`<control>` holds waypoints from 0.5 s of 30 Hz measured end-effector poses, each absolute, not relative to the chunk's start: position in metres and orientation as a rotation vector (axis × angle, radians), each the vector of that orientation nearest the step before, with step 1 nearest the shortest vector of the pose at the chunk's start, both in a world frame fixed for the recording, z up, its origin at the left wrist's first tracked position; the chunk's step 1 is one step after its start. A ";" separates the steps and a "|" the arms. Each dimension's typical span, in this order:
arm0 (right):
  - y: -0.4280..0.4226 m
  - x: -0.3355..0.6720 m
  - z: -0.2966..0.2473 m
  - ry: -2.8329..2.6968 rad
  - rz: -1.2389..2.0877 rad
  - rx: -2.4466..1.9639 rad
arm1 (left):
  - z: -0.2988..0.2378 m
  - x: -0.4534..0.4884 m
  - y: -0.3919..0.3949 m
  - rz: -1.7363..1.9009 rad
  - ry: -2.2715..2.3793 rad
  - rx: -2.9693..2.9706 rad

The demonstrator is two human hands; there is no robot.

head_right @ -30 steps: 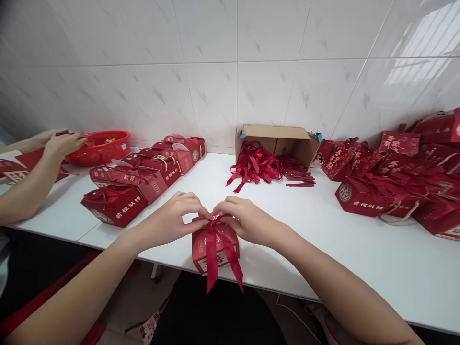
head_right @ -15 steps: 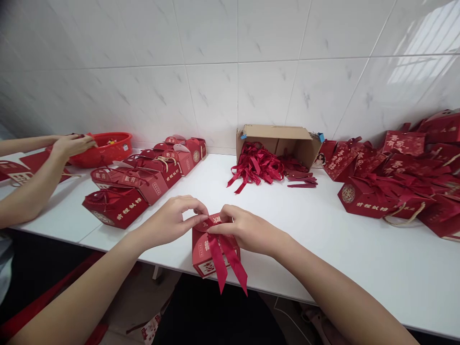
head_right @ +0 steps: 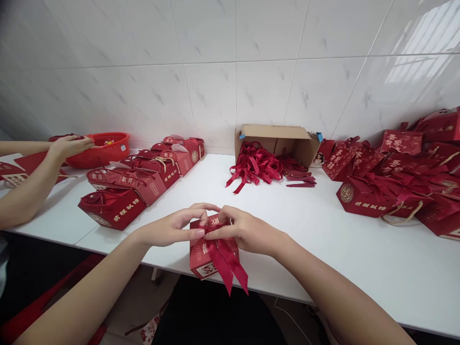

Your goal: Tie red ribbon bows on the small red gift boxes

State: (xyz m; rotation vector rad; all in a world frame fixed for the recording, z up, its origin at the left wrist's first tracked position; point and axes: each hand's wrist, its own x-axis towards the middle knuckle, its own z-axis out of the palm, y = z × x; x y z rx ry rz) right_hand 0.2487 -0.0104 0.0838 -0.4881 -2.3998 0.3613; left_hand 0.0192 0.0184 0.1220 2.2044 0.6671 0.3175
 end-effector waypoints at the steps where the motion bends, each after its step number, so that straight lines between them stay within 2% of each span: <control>1: -0.011 0.248 0.085 -2.398 0.358 -0.480 | 0.121 0.020 0.019 0.331 0.621 2.177; 10: -0.009 0.251 0.081 -2.421 0.339 -0.481 | 0.121 0.022 0.018 0.399 0.818 2.335; 15: -0.011 0.250 0.082 -2.395 0.429 -0.448 | 0.123 0.021 0.018 0.372 0.655 2.197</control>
